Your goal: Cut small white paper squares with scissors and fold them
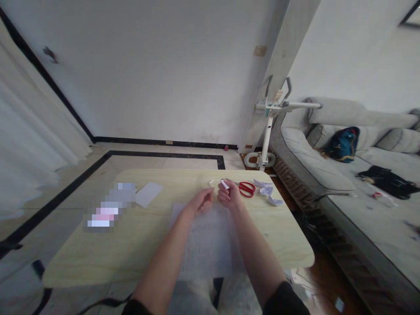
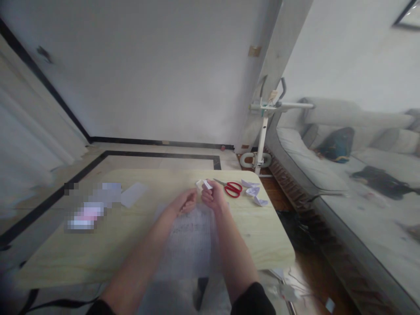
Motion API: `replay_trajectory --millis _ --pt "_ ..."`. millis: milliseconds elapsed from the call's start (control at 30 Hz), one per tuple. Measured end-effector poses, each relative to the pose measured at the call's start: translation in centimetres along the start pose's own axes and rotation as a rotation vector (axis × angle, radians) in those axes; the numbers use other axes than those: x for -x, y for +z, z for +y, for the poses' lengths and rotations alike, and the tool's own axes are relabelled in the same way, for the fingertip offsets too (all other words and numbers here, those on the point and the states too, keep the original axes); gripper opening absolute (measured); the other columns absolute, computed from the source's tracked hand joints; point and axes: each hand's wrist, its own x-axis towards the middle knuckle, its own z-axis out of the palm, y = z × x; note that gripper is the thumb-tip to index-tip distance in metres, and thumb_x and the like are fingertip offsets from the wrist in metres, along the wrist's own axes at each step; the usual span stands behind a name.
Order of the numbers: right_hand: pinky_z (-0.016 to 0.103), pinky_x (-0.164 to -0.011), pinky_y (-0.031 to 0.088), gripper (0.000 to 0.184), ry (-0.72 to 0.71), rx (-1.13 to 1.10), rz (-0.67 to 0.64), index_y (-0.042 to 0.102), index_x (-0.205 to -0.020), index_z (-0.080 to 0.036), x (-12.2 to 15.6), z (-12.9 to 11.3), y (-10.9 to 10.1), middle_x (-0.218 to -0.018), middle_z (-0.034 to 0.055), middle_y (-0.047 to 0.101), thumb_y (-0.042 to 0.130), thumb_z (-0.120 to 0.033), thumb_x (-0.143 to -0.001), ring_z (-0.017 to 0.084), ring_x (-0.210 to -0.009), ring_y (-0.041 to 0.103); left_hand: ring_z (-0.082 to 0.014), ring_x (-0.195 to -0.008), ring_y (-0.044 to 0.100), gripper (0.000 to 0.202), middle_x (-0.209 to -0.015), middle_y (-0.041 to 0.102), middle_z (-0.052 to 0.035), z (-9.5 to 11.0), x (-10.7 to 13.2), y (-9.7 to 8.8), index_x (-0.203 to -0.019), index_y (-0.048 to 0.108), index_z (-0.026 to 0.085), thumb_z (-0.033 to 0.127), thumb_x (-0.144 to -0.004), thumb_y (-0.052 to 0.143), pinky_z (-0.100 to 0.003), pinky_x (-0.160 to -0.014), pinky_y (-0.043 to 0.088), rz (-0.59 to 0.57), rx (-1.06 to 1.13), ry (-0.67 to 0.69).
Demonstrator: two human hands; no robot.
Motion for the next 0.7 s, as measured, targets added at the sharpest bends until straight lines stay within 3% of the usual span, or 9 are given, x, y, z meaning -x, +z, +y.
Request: replay_trajectory --millis 100,200,367,567,700 --pt "0.019 -0.031 0.007 0.027 -0.073 -0.025 -0.021 0.03 -0.06 -0.022 0.5 -1.1 0.0 -0.041 -0.0115 0.025 0.05 -0.03 -0.077 0.004 -0.03 0.007 -0.0062 -0.02 0.022 0.05 -0.027 0.026 0.0069 0.5 0.3 -0.7 -0.046 0.038 0.02 0.056 -0.078 0.049 -0.019 -0.026 0.012 -0.019 0.082 0.025" --pt "0.019 -0.032 0.003 0.029 -0.132 -0.03 -0.009 0.027 -0.061 -0.023 0.8 -1.7 -0.2 -0.039 -0.0131 0.021 0.049 -0.032 -0.078 0.004 -0.03 0.002 -0.0054 -0.02 0.017 0.045 -0.029 0.025 0.0084 1.3 1.0 -1.6 -0.052 0.046 0.018 0.052 -0.082 0.046 -0.017 -0.026 0.013 -0.053 0.195 0.071" --pt "0.018 -0.032 0.0 0.029 -0.081 0.009 -0.031 0.029 -0.061 -0.023 0.4 -1.1 -1.0 -0.035 -0.0149 0.018 0.046 -0.04 -0.079 0.002 -0.028 -0.003 -0.0046 -0.018 0.014 0.057 -0.027 0.02 0.0081 1.7 1.2 -2.5 -0.049 0.041 0.019 0.065 -0.083 0.038 -0.017 -0.025 0.013 -0.104 0.206 0.035" --pt "0.014 -0.03 0.007 0.037 -0.001 0.026 -0.179 0.031 -0.056 -0.023 -1.0 1.0 -3.4 -0.03 -0.015 0.014 0.05 -0.05 -0.074 0.001 -0.025 0.002 -0.0034 -0.019 0.007 0.061 -0.025 0.012 0.0095 0.0 0.1 -3.8 -0.048 0.036 0.022 0.075 -0.078 0.035 -0.017 -0.023 0.01 -0.122 0.216 0.058" --pt "0.012 -0.028 0.013 0.043 -0.1 -0.037 -0.283 0.032 -0.048 -0.022 -1.1 1.9 -5.4 -0.027 -0.014 0.012 0.057 -0.052 -0.067 0.0 -0.024 0.008 -0.0043 -0.019 0.009 0.063 -0.025 0.008 0.0104 -1.6 -0.2 -5.2 -0.051 0.037 0.023 0.084 -0.069 0.036 -0.018 -0.024 0.01 -0.029 0.195 0.029"
